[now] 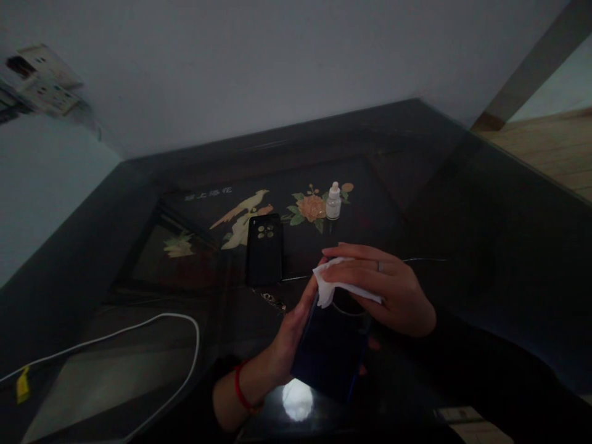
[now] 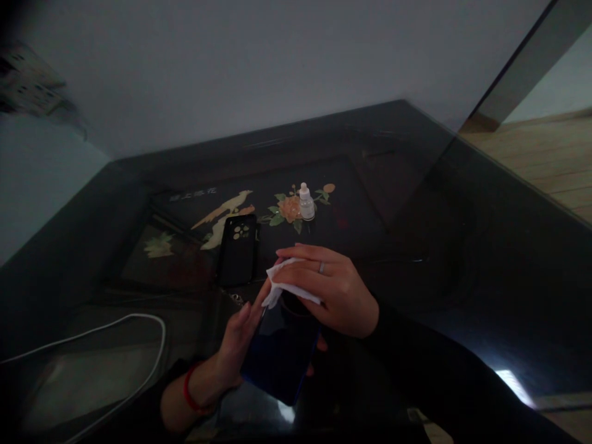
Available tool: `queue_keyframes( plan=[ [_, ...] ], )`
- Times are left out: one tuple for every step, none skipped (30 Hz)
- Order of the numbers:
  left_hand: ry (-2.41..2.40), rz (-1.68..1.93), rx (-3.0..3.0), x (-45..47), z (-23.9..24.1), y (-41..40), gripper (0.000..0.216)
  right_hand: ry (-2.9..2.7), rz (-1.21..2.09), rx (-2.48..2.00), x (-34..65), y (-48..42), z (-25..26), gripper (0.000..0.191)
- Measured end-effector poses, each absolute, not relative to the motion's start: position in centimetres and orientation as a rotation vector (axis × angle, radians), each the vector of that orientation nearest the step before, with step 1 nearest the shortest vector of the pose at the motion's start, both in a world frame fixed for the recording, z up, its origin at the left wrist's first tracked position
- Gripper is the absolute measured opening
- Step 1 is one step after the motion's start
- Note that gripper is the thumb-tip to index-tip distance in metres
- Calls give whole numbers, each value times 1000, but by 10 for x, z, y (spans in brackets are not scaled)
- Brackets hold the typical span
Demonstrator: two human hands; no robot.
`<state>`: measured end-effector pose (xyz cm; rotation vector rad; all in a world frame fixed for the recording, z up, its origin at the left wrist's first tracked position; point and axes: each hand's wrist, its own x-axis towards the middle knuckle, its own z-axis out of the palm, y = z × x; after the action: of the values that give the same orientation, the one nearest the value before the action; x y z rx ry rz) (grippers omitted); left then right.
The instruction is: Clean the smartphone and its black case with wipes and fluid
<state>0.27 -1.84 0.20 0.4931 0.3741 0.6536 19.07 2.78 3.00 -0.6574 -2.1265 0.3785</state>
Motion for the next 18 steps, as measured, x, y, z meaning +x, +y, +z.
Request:
queue_keyframes(
  plan=[
    [376,656,497,3,2,-19,95,-2123,346,-676,191,28,30,29],
    [374,665,508,3,3,-19,94,-2113,319,-698,192,28,31,28],
    [366,682,528,3,3,-19,91,-2099,297,-721,193,28,31,28],
    [357,705,550,2,3,-19,87,-2079,279,-743,195,29,33,28],
    [350,731,573,2,3,-20,84,-2061,268,-767,196,29,34,28],
    [350,754,593,2,4,-20,81,-2042,264,-791,197,29,36,28],
    [356,775,611,2,4,-20,81,-2025,265,-817,198,29,38,28],
    [368,795,619,2,4,-21,81,-2011,269,-842,199,29,39,28],
    [379,810,623,2,5,-21,82,-1996,272,-869,200,29,41,27],
    [391,824,623,2,6,-21,83,-1981,278,-896,201,29,43,26],
    [401,834,619,2,7,-20,84,-1967,292,-924,202,29,44,25],
    [409,841,606,2,8,-20,86,-1954,316,-954,204,29,45,25],
    [413,845,589,3,10,-19,87,-1940,352,-988,207,29,45,25],
    [415,847,571,2,11,-18,88,-1904,396,-1033,209,30,44,24],
    [411,850,556,2,12,-18,90,-1839,450,-1084,212,31,43,23],
    [408,852,541,2,14,-17,92,-1735,512,-1126,215,33,42,21],
    [398,850,531,1,15,-17,93,-1608,587,-1146,217,35,40,18],
    [381,848,524,1,15,-16,94,-1471,665,-1141,218,38,38,15]
  ],
)
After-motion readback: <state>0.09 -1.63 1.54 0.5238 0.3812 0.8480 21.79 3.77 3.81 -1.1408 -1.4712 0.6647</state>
